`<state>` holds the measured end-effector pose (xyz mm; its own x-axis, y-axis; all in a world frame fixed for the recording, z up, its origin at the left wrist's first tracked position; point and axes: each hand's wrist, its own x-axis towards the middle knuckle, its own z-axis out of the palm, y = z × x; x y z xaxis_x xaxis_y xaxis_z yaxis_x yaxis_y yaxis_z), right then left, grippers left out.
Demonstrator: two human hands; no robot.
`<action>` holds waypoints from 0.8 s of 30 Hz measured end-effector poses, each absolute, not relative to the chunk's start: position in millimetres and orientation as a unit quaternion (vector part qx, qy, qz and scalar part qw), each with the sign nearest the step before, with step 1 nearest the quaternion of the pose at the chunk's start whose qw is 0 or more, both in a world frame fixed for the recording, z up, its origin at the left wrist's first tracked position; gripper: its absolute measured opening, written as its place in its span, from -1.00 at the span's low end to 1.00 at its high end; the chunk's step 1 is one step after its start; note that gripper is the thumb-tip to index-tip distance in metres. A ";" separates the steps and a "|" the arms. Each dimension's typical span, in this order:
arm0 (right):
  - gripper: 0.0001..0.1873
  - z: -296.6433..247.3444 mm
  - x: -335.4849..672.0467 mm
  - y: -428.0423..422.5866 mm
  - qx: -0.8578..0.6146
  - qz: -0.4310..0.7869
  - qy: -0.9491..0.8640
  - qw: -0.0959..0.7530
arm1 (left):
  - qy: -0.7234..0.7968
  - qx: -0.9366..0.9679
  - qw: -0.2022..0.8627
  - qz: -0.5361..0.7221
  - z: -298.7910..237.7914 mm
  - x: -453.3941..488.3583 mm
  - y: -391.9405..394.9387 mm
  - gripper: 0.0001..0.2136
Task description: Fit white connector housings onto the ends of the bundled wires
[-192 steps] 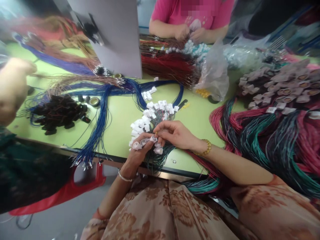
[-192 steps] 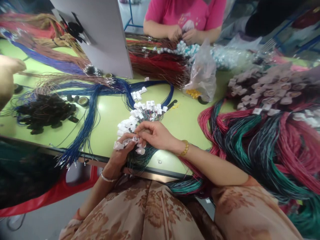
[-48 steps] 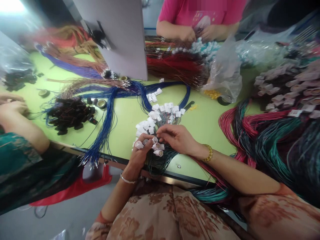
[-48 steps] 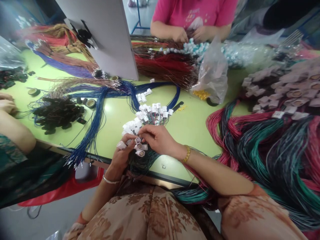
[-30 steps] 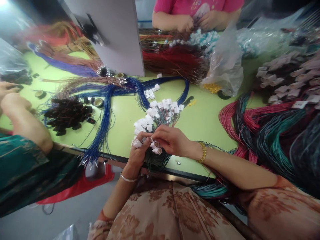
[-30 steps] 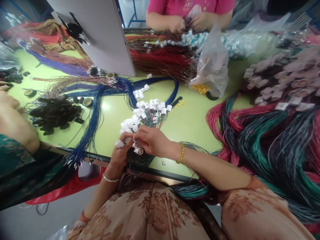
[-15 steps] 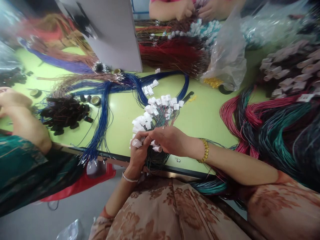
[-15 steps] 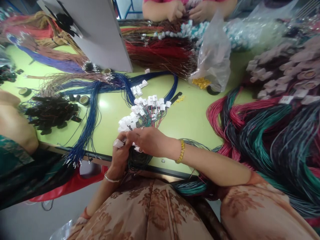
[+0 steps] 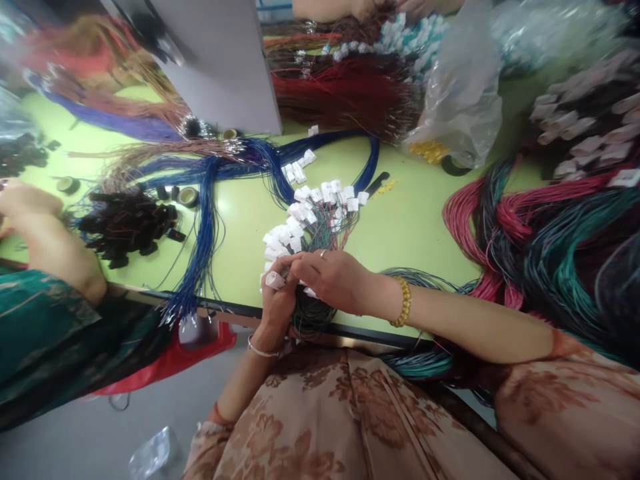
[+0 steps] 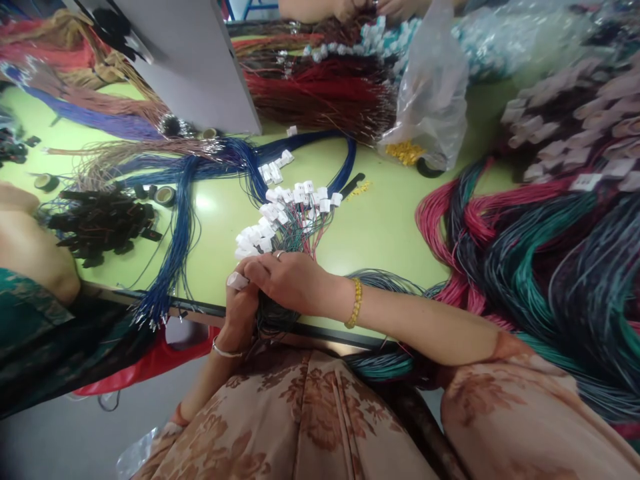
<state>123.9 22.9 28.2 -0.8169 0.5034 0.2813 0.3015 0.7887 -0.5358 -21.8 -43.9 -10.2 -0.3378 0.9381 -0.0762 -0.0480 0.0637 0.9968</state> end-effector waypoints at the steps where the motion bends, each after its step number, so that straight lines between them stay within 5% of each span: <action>1: -0.85 27.8 124.2 23.0 -0.224 0.250 -0.918 0.211 | 0.591 0.372 0.434 0.569 -11.0 -22.0 -44.2 -0.81; 9: -0.90 22.1 129.4 22.2 -0.312 0.333 -0.852 0.256 | 0.604 0.351 0.444 0.562 -12.0 -22.3 -45.2 -0.71; 18: -0.65 23.9 129.1 27.7 -0.246 0.285 -0.907 0.188 | 0.598 0.341 0.450 0.568 -4.6 -19.1 -43.2 -0.71; 24: -0.88 30.0 130.2 38.0 -0.321 0.504 -0.761 0.253 | 0.602 0.361 0.449 0.553 -10.4 -21.6 -44.1 -0.70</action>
<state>130.2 38.0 30.0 -0.6654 0.7440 0.0614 0.2339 0.2859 -0.9293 -21.6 -44.1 -10.4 -0.3359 0.9311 -0.1419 -0.0618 0.1286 0.9898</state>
